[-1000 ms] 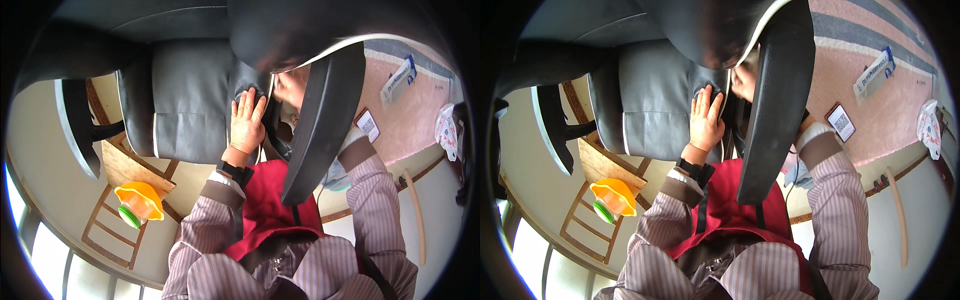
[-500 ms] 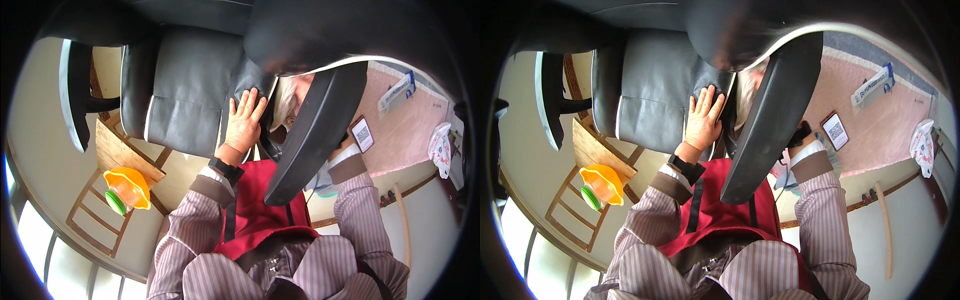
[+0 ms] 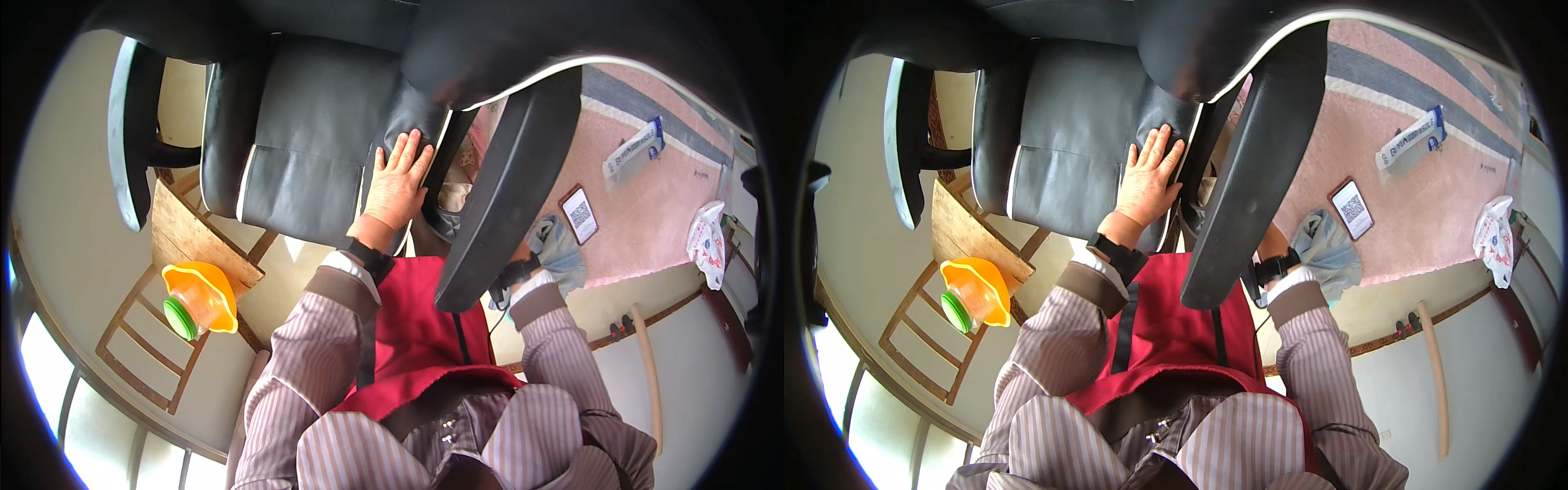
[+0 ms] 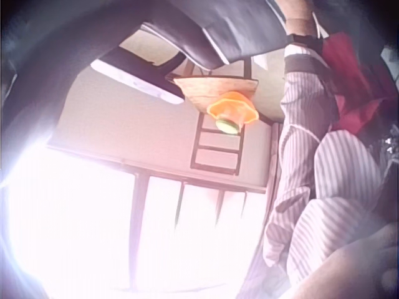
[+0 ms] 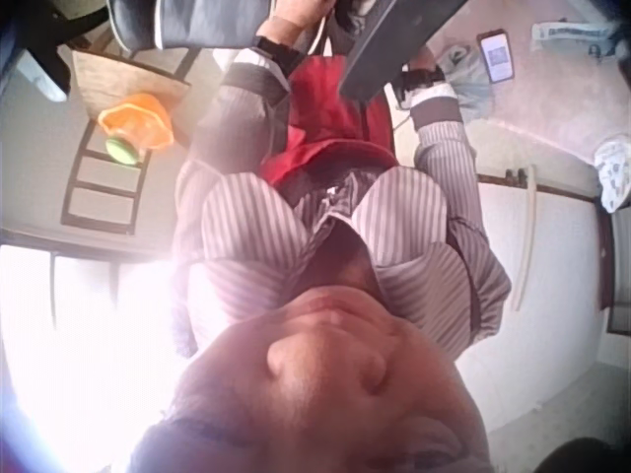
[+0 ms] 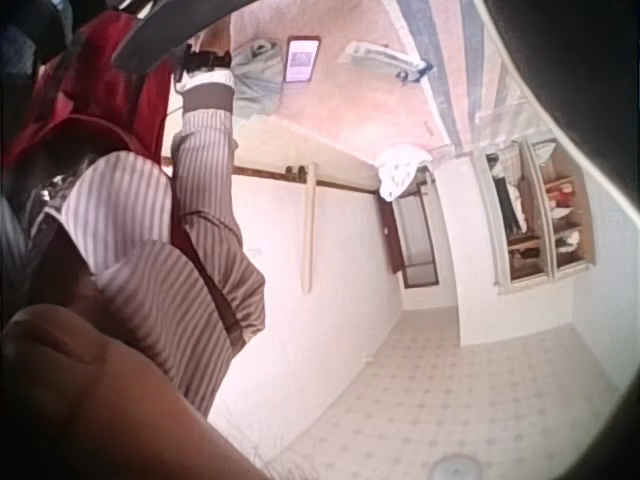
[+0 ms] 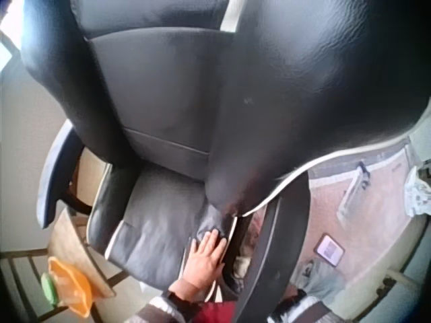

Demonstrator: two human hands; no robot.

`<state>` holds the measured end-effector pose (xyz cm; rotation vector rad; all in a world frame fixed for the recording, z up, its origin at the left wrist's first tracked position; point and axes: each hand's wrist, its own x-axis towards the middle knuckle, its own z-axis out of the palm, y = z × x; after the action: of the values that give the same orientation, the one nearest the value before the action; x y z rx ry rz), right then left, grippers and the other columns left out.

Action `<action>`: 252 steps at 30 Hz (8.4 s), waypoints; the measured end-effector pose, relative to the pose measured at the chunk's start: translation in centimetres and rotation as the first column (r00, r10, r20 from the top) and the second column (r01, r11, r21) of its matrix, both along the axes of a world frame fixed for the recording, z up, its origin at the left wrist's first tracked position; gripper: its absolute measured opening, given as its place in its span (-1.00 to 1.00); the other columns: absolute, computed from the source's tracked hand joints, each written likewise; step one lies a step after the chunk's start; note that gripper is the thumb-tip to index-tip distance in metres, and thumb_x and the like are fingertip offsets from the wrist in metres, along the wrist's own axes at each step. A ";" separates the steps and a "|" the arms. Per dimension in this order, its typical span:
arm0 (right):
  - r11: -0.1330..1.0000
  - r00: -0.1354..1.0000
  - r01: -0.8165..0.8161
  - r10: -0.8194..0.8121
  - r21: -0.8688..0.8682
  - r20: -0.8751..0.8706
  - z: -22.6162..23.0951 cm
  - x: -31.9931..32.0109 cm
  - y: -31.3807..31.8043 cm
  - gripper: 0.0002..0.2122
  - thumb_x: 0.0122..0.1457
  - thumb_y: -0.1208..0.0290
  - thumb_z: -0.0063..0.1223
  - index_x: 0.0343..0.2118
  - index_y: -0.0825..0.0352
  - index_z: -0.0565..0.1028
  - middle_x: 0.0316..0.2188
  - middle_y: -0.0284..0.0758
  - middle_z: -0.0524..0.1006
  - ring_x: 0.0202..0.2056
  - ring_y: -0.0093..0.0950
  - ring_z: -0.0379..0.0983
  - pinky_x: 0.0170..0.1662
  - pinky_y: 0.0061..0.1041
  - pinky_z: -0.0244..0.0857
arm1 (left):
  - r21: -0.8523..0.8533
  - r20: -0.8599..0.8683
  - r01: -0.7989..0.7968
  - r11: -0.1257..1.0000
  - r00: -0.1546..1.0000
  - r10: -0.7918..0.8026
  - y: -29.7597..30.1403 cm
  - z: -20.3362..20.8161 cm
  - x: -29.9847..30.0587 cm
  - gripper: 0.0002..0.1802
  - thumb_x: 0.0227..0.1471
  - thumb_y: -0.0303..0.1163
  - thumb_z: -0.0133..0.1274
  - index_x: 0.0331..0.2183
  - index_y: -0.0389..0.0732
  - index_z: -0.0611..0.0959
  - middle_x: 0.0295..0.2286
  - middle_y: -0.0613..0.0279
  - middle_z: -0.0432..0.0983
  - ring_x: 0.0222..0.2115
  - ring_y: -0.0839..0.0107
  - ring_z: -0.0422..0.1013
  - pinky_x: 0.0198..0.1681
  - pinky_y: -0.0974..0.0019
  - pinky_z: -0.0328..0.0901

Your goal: The person wipes a black office chair with a cloth, cleaning the seat, backrest, armrests, and underside. They move a yellow basin from the chair to a nearby wooden chair and continue wiping the chair's base and frame.

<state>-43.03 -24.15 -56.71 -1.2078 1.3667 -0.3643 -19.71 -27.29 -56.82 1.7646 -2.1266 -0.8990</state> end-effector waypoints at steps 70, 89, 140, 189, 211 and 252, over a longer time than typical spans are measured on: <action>0.398 0.818 -0.548 0.068 -0.736 -0.572 14.1 6.2 -9.7 -0.89 0.03 0.47 0.07 -0.36 0.28 0.54 -0.22 -0.38 0.56 -0.05 -0.30 0.37 0.06 -0.32 0.06 | 0.661 -0.549 -0.139 0.737 0.579 0.602 6.2 5.8 -2.7 -0.67 -0.28 -0.62 -0.05 -0.32 -0.26 0.57 -0.40 -0.09 0.49 -0.30 -0.05 0.43 -0.25 0.20 0.31; 0.439 0.806 -0.543 0.034 -0.716 -0.591 13.8 6.2 -6.9 -0.89 -0.01 0.47 0.07 -0.38 0.26 0.55 -0.24 -0.37 0.55 -0.04 -0.27 0.35 0.06 -0.29 0.05 | 0.469 0.000 -0.029 0.883 0.999 0.033 8.8 -4.2 -3.3 -0.76 -0.01 -0.48 -0.15 -0.22 -0.26 0.44 -0.29 -0.04 0.53 -0.21 0.05 0.46 -0.16 0.11 0.34; 0.439 0.821 -0.531 0.055 -0.725 -0.568 13.7 5.9 -7.4 -0.88 -0.01 0.49 0.05 -0.37 0.26 0.55 -0.20 -0.37 0.55 -0.01 -0.25 0.31 0.05 -0.30 0.04 | 0.961 -0.276 -0.039 0.274 -0.087 0.957 8.5 4.4 -0.7 -0.67 -0.15 -0.74 0.08 -0.26 -0.29 0.64 -0.26 0.32 0.55 -0.30 0.51 0.44 -0.14 0.40 0.32; 0.466 0.967 -0.242 0.049 -0.851 -0.249 12.4 4.8 -8.4 -0.63 0.26 0.33 -0.26 0.05 0.46 0.23 0.07 -0.03 0.34 0.13 -0.11 0.16 0.21 -0.15 -0.05 | 0.165 -0.888 -0.108 0.980 0.417 0.195 -4.3 8.3 -4.4 -0.71 0.09 -0.25 -0.06 -0.24 -0.28 0.48 -0.31 0.04 0.33 -0.21 0.05 0.26 -0.13 0.14 0.21; 0.826 0.772 -0.470 0.555 -0.312 0.308 18.1 6.4 -3.9 -0.56 0.25 0.07 -0.22 -0.09 0.40 0.43 0.02 -0.16 0.38 0.09 -0.22 0.26 0.19 -0.25 -0.02 | 0.303 -0.881 -0.137 0.943 0.337 0.332 10.2 21.4 1.2 -0.89 0.03 -0.46 0.07 -0.36 -0.28 0.54 -0.49 0.12 0.44 -0.46 0.14 0.43 -0.36 0.24 0.32; 0.385 0.459 -0.885 0.619 -0.262 -0.637 19.1 6.9 -1.4 -0.67 -0.03 0.44 0.02 -0.12 0.21 0.46 -0.19 -0.22 0.45 -0.07 -0.19 0.32 0.06 -0.22 0.10 | 0.406 -0.343 -0.361 0.840 0.792 0.506 9.2 10.7 -5.8 -0.47 -0.13 -0.11 0.10 -0.08 -0.09 0.50 -0.13 -0.08 0.46 -0.21 -0.01 0.45 -0.17 0.07 0.37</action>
<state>-36.16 -25.53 -37.65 -2.4441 0.8520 0.2639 -25.48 -18.09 -46.10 1.8589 -1.2592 -1.3964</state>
